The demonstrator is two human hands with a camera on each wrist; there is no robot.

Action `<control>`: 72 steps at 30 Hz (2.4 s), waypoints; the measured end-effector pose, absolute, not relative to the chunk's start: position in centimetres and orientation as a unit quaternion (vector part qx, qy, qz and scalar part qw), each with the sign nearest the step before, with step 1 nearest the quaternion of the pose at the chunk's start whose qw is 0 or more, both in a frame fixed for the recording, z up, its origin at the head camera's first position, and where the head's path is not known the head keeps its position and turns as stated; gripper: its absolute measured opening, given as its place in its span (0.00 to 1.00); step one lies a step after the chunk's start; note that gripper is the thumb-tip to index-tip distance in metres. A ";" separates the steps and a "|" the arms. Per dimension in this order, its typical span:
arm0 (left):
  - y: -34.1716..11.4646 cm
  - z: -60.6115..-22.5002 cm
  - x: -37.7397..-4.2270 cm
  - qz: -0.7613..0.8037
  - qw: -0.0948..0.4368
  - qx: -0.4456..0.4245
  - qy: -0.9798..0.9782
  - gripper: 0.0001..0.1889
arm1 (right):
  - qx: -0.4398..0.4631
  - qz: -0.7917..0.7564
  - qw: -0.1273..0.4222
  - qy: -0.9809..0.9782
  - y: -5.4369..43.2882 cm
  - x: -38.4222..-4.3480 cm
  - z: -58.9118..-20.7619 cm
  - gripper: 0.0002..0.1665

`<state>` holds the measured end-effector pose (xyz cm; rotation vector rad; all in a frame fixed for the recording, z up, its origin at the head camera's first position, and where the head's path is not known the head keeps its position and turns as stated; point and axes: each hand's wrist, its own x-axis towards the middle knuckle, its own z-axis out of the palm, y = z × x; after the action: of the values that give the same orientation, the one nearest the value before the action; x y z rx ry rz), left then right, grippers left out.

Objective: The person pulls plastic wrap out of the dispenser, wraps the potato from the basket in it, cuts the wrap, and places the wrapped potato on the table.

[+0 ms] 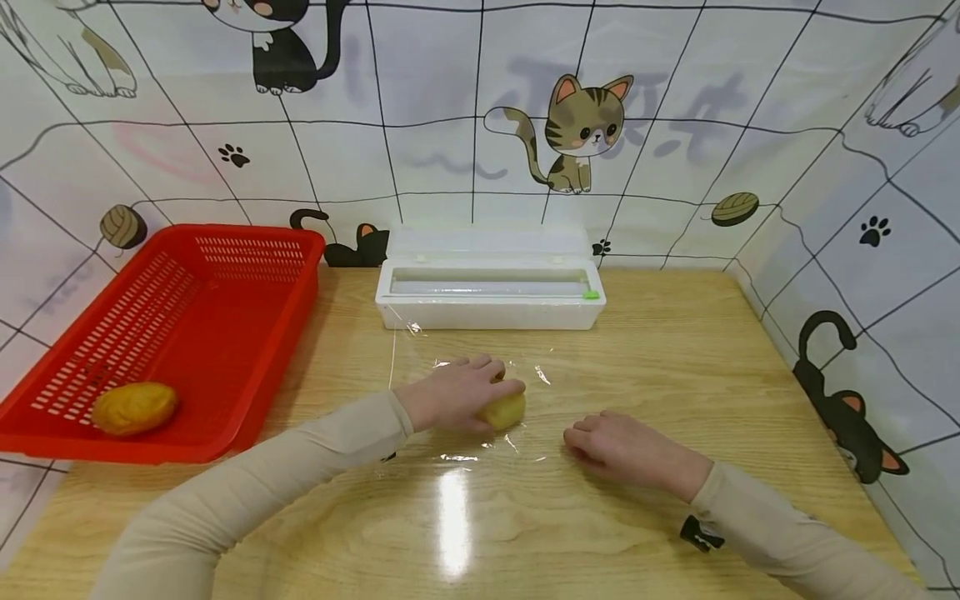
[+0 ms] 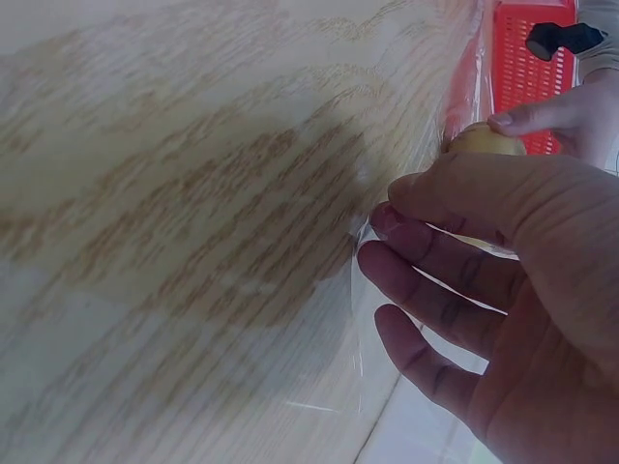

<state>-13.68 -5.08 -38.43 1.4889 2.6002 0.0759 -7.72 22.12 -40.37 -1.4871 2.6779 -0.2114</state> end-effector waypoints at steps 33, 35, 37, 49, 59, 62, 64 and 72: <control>-9.8 -37.5 -12.3 0.051 0.086 0.422 0.901 0.35 | -0.477 -0.102 0.028 0.873 22.9 -7.5 -40.7 0.16; -10.9 -37.5 -11.6 0.046 0.091 0.418 0.903 0.30 | -0.468 -0.112 0.037 0.876 22.9 -7.5 -40.6 0.16; -11.7 -37.6 -10.9 0.035 0.094 0.421 0.901 0.27 | -0.460 -0.122 0.042 0.878 22.9 -7.5 -40.4 0.15; -13.6 -39.8 -7.7 -0.024 0.065 0.443 0.894 0.37 | -0.416 -0.205 0.047 0.885 22.4 -8.0 -38.7 0.11; -15.2 -39.4 -7.5 0.013 0.101 0.429 0.897 0.27 | -0.420 -0.260 0.057 0.868 22.9 -8.7 -38.9 0.16; -15.7 -38.9 -7.5 0.034 0.118 0.427 0.896 0.21 | -0.411 -0.278 0.075 0.865 23.0 -8.9 -39.0 0.16; -16.1 -38.9 -7.5 0.050 0.113 0.433 0.893 0.18 | -0.405 -0.294 0.089 0.861 23.1 -9.0 -39.2 0.15; -17.1 -39.2 -8.8 0.186 0.137 0.431 0.872 0.12 | -0.378 -0.395 0.137 0.826 23.7 -9.8 -40.2 0.14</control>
<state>-8.82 -17.14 -39.18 1.2481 2.5243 0.5371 -9.85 23.73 -40.18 -1.0935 2.3896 -1.1437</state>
